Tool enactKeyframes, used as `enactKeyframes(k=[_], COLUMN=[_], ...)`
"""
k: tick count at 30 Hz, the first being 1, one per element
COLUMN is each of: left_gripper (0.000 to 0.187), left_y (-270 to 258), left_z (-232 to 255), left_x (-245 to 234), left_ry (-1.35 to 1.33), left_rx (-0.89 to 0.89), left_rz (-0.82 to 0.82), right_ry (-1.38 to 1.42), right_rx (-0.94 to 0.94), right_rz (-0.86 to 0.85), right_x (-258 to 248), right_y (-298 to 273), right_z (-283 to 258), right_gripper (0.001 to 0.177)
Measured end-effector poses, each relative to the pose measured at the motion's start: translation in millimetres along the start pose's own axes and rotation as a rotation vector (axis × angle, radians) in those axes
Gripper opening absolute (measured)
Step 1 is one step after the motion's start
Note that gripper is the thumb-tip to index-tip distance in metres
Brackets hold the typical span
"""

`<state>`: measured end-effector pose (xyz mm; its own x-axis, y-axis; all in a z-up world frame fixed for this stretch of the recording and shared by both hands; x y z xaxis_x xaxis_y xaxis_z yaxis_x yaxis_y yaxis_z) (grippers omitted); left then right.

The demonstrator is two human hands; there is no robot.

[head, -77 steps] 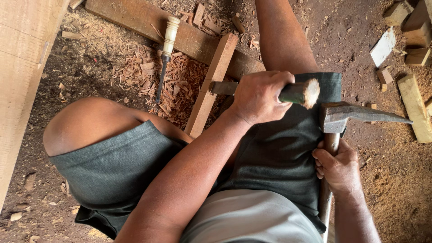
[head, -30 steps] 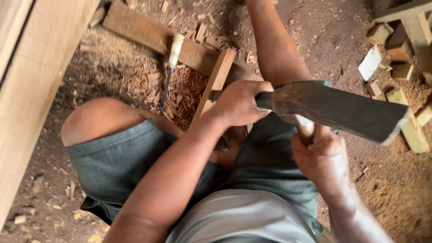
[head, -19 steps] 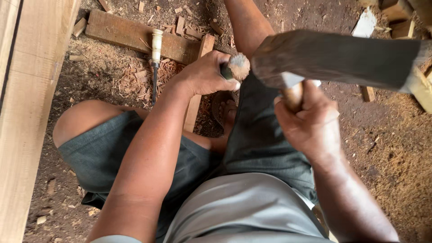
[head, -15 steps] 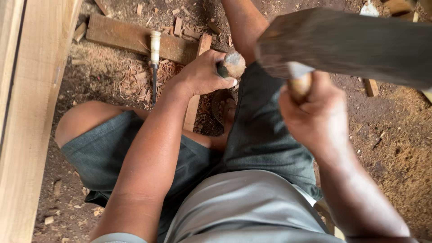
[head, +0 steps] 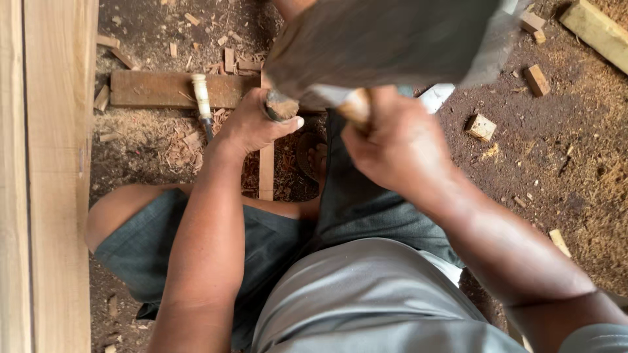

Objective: The person shapes wood pieces using a hammer and a chisel while sitting on the floor. They use the hammer to strike the back of the chisel to carve out material and directly strike the wood with the hammer's head to chip away edges.

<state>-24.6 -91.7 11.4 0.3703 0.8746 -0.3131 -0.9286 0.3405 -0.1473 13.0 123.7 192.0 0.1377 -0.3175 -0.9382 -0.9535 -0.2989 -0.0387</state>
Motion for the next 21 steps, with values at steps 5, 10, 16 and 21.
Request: enactKeyframes(k=[5,10,16,21], left_gripper=[0.028,0.035,0.022,0.023], left_y=[5.1,19.1,-1.7,0.9], left_z=[0.0,19.7,38.1,46.5], left_x=[5.0,48.3,-30.4,-75.6], left_ry=[-0.021,0.181,-0.322,0.129], left_rx=[0.104,0.164,0.773,0.690], left_rz=[0.057,-0.110,0.331,0.275], right_ry=[0.026,0.055,0.041,0.111], right_rx=[-0.067,0.236,0.649,0.690], right_rz=[-0.147,-0.152,0.020,-0.028], right_x=[29.3,28.0,26.0,40.6], right_y=[17.7,-25.8,-93.7,-100.5], right_z=[10.2,65.6,145.9,175.9], right_gripper=[0.027,0.031,0.033,0.039])
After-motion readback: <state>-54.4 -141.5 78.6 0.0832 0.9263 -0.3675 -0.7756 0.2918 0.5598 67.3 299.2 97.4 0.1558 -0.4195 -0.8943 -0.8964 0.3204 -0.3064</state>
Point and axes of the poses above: each hand's wrist, its own y-axis towards the middle knuckle, its own x-axis out of the palm, z = x × y, the point moved 2 cm from there along y, towards the middle knuckle, and after that the axes turned 6 degrees about x, right-handed, at the moved point
